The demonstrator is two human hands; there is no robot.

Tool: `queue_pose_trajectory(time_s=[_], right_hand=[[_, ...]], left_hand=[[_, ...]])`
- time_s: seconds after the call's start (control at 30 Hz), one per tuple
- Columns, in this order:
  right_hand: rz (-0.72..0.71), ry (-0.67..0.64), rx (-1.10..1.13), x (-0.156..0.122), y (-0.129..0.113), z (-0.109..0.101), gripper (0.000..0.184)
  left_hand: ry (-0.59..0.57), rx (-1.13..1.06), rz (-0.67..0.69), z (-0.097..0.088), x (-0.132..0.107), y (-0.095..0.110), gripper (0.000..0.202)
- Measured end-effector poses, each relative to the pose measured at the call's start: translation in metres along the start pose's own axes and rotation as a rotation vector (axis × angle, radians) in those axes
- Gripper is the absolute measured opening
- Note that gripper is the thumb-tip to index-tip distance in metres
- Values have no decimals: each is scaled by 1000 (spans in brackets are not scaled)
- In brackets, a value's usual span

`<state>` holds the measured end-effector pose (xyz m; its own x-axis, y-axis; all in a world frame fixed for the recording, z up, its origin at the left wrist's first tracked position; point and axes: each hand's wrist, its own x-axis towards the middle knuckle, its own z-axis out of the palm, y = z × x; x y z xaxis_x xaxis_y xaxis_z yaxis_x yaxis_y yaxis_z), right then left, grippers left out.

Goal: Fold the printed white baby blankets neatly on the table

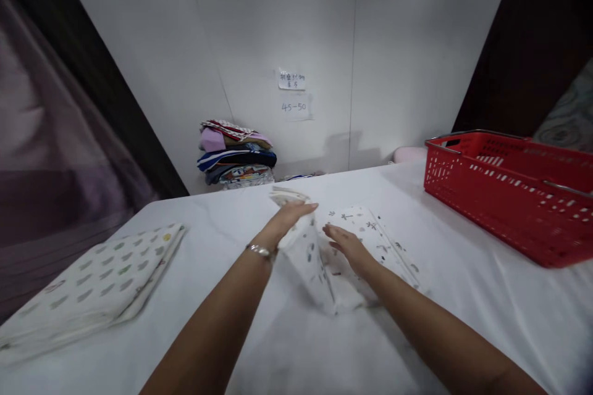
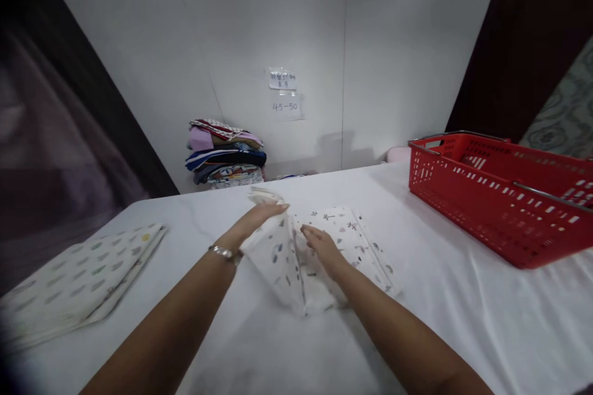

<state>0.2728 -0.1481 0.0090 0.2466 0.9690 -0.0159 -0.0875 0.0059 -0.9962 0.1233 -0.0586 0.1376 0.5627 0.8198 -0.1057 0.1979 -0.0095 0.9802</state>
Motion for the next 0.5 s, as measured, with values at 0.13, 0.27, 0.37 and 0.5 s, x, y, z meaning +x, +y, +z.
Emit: queue_pose_trajectory(time_s=[0.13,0.27,0.37,0.5], right_hand=[[80,27,508,-15,-12,-48,45],[162,64,703,-32,1,-97,42],[249,45,708,-41,11,-111,49],[329,35,633,-44,11,-111,52]], left_hand=[[-173,53,-39,95,37,0,24],[-227,16,-146,180,46,-38,27],[-250,-34,-150,200,36,-61,25],[-179,32,118,164,20,-76,21]])
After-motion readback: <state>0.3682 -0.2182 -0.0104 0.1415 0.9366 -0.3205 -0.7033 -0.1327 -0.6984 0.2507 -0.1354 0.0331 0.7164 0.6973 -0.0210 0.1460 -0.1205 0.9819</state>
